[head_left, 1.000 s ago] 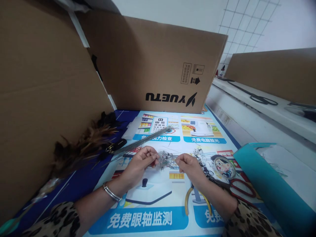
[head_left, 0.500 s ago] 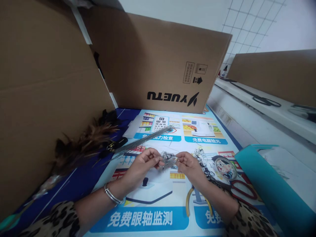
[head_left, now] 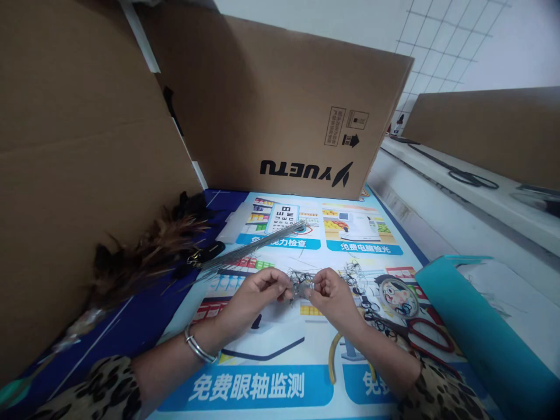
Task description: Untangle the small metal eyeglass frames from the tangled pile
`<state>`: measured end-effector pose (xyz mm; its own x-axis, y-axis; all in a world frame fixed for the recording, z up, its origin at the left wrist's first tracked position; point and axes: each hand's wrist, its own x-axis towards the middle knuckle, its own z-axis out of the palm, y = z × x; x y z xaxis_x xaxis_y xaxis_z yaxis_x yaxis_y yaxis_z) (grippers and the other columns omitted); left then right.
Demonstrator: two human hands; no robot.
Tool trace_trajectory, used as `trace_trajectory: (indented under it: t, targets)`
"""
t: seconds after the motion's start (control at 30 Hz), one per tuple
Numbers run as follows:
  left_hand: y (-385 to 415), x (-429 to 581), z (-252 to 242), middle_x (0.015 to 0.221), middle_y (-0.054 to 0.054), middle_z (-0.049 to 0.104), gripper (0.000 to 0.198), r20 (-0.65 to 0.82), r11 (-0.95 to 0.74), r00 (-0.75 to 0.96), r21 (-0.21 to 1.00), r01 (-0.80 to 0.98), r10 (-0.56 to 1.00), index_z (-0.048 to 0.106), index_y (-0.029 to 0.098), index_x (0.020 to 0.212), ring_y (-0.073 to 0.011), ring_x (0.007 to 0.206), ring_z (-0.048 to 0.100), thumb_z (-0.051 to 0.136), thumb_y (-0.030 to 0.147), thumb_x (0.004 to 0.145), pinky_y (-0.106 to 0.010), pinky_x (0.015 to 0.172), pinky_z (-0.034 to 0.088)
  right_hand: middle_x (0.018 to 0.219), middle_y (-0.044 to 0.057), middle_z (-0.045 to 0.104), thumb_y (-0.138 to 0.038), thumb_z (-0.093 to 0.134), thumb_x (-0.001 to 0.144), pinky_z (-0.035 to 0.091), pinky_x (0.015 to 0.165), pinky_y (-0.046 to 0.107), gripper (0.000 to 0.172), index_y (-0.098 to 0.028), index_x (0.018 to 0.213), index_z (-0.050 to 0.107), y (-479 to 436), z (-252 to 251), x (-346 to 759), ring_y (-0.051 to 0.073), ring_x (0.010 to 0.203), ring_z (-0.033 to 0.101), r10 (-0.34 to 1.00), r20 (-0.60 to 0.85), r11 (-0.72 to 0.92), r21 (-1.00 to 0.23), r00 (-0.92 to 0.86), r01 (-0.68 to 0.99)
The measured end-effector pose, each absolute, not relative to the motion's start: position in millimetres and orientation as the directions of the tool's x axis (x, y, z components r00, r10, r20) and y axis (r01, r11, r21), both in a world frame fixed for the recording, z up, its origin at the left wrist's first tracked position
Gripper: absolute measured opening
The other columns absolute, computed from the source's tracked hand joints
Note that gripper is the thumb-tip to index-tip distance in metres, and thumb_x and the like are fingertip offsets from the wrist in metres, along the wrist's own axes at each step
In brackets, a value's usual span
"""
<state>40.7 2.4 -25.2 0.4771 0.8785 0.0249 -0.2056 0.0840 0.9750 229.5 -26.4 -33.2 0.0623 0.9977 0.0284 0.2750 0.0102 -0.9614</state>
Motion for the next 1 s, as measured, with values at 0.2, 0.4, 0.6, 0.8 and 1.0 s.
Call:
trace_trajectory:
  t: [0.2, 0.4, 0.6, 0.8, 1.0]
  targets:
    - [3.7, 39.7, -24.4, 0.065, -0.002, 0.06, 0.007, 0.018, 0.08, 0.444, 0.976, -0.2, 0.896, 0.058, 0.015, 0.079, -0.0122, 0.063, 0.052, 0.056, 0.022, 0.081, -0.024, 0.062, 0.039, 0.055, -0.006, 0.044, -0.023, 0.057, 0.074, 0.034, 0.048, 0.021, 0.009, -0.019, 0.071, 0.049, -28.5, -30.1, 231.6, 0.009, 0.051, 0.043, 0.998, 0.035, 0.023, -0.981, 0.055, 0.193]
    - [5.3, 38.2, -24.2, 0.064, 0.0, 0.057, 0.005, -0.025, 0.153, 0.443, 0.954, -0.256, 0.896, 0.057, 0.015, 0.076, -0.0098, 0.058, 0.05, 0.057, 0.019, 0.08, -0.022, 0.058, 0.037, 0.06, -0.004, 0.05, -0.021, 0.054, 0.076, 0.038, 0.052, 0.023, 0.005, -0.018, 0.072, 0.054, -28.7, -26.5, 236.0, 0.01, 0.053, 0.047, 1.0, 0.008, 0.007, -0.995, 0.008, 0.104]
    - [7.1, 35.8, -27.4, 0.071, 0.001, 0.055, 0.008, -0.093, 0.302, 0.47, 0.869, -0.392, 0.878, 0.052, 0.014, 0.071, -0.0038, 0.048, 0.043, 0.053, 0.009, 0.077, -0.018, 0.049, 0.031, 0.061, -0.004, 0.05, -0.015, 0.053, 0.072, 0.038, 0.054, 0.022, 0.004, -0.018, 0.07, 0.053, -29.9, -28.4, 238.0, 0.01, 0.054, 0.047, 1.0, 0.017, 0.016, -1.0, 0.022, 0.016]
    - [5.8, 35.9, -27.0, 0.079, 0.001, 0.054, 0.006, -0.124, 0.39, 0.49, 0.78, -0.489, 0.863, 0.052, 0.014, 0.073, -0.0008, 0.044, 0.038, 0.051, 0.009, 0.076, -0.017, 0.045, 0.031, 0.058, -0.004, 0.05, -0.015, 0.053, 0.07, 0.037, 0.055, 0.023, 0.004, -0.018, 0.068, 0.053, -32.4, -26.0, 237.2, 0.011, 0.055, 0.047, 0.999, 0.032, 0.031, -0.999, 0.016, 0.029]
    - [5.5, 34.1, -22.3, 0.073, 0.002, 0.051, 0.008, -0.091, 0.436, 0.545, 0.715, -0.547, 0.833, 0.05, 0.015, 0.071, -0.0022, 0.043, 0.038, 0.05, 0.007, 0.072, -0.018, 0.043, 0.03, 0.059, -0.003, 0.049, -0.014, 0.05, 0.069, 0.037, 0.053, 0.023, 0.006, -0.018, 0.067, 0.053, -33.0, -26.4, 238.1, 0.011, 0.055, 0.046, 0.998, 0.024, 0.021, -0.998, 0.062, 0.058]
